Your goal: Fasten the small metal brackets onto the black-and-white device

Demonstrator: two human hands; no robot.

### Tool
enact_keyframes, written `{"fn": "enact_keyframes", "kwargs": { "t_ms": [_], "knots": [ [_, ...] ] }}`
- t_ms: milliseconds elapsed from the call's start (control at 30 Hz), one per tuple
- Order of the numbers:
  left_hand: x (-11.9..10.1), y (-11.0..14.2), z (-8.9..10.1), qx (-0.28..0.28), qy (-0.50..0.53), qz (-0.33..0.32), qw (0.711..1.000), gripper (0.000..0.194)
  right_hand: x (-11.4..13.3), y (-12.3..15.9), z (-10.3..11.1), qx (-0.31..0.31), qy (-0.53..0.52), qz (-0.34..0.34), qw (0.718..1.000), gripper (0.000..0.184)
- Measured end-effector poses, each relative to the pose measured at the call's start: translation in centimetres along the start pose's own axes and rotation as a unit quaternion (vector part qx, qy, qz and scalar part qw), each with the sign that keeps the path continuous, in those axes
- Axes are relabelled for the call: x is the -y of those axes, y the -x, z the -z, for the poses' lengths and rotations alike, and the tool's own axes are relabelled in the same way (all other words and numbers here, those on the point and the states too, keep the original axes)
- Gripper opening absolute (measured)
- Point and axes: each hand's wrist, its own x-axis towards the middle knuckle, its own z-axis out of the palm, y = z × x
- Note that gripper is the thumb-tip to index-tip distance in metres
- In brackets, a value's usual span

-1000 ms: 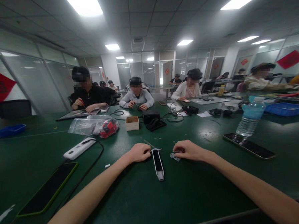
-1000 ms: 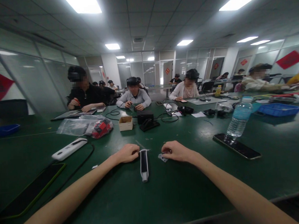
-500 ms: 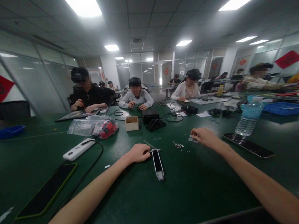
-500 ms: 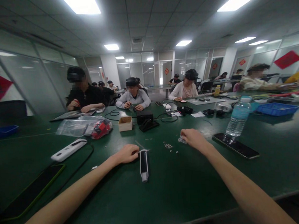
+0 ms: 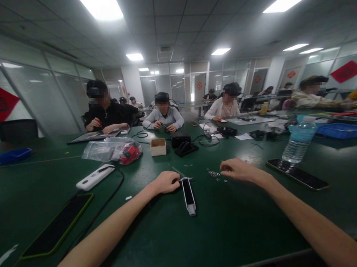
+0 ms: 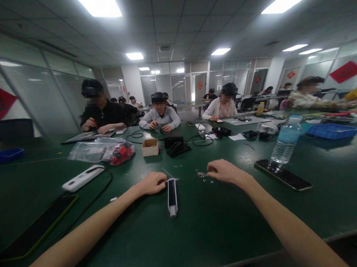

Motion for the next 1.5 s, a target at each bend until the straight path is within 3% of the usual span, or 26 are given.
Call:
{"fn": "enact_keyframes", "kwargs": {
  "t_ms": [100,200,500,733,1033,1300,1500],
  "knots": [
    [0.0,0.1,0.1,0.0,0.0,-0.002,1.0,0.017,0.9,0.3,-0.3,0.083,-0.046,-0.009,0.995,0.02],
    [0.1,0.1,0.0,-0.005,-0.003,-0.008,1.0,0.017,0.8,0.2,-0.7,0.101,-0.047,-0.008,0.994,0.014],
    [0.0,0.0,0.0,-0.002,-0.01,-0.003,1.0,0.017,1.7,-0.1,-1.1,0.047,0.002,0.02,0.999,0.022],
    [-0.9,-0.2,0.2,0.006,-0.032,0.005,0.999,0.018,2.9,-0.1,-1.3,0.049,0.002,0.029,0.998,0.019],
    [-2.0,-0.3,0.8,0.025,-0.011,0.006,1.0,0.019,3.2,-0.1,-2.1,0.037,-0.078,0.0,0.996,0.006],
    [-3.7,-0.6,0.2,0.011,-0.027,-0.03,0.999,0.018,7.2,-0.4,-4.3,-0.074,-0.219,0.053,0.971,0.013],
    [-4.2,-0.5,0.2,0.001,-0.028,-0.042,0.999,0.018,7.1,-0.8,-5.3,-0.099,-0.264,0.048,0.958,0.014]
  ]
}}
